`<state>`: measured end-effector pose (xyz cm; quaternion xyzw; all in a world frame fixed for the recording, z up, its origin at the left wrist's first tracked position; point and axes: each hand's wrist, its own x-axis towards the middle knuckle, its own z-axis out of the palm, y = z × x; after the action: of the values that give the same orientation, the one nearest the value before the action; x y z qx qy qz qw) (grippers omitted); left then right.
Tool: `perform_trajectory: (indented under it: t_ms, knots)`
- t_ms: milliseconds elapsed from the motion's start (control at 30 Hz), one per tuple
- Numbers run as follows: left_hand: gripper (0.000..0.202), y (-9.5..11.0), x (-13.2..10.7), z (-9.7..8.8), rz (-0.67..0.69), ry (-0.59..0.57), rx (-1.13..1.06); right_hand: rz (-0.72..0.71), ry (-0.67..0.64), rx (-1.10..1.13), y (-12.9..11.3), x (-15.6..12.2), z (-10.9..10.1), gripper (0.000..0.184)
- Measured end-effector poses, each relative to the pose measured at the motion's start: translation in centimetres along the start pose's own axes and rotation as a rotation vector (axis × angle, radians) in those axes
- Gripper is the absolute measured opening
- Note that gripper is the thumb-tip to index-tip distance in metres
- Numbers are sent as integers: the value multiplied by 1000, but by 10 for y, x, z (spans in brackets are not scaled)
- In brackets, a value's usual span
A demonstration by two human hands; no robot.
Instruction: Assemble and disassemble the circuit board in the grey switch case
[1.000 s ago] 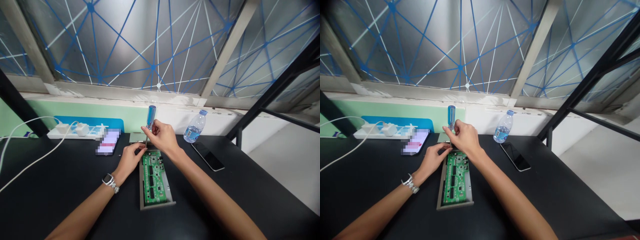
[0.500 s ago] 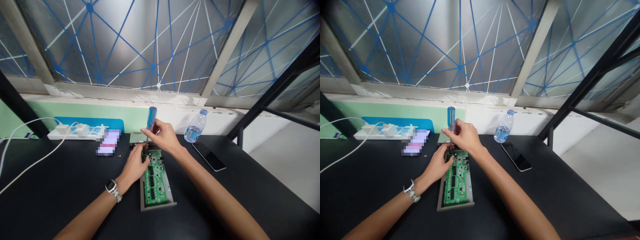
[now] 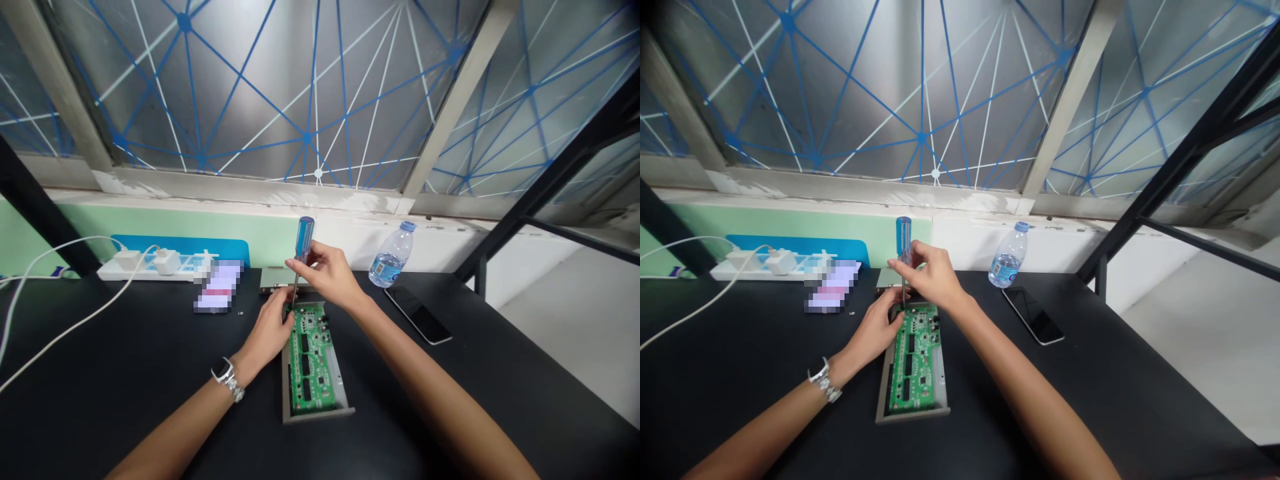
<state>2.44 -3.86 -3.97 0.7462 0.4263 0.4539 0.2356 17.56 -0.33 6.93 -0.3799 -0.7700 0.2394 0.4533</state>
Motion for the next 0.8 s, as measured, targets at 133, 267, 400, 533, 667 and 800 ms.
perform_trajectory:
  t_ms: [133, 267, 400, 533, 667, 800]
  knots:
    - [46, -1, 0, 0, 13, -9, -2, 34, -28, 42, 1, 0, -1, 31]
    - [47, -1, 0, -2, 21, -21, 5, 82, -133, 156, 1, 0, -3, 31]
    - [38, 3, 2, -5, 23, -34, -5, 114, -196, 284, 2, 3, -6, 32]
    - [37, 5, 8, -8, 17, -25, -85, 130, -228, 353, 5, 7, -11, 31]
    - [36, 3, 14, -9, -3, -24, -167, 169, -331, 424, 6, 8, -16, 33]
    - [33, 2, 16, -9, -44, -40, -239, 172, -384, 433, 5, 8, -18, 36]
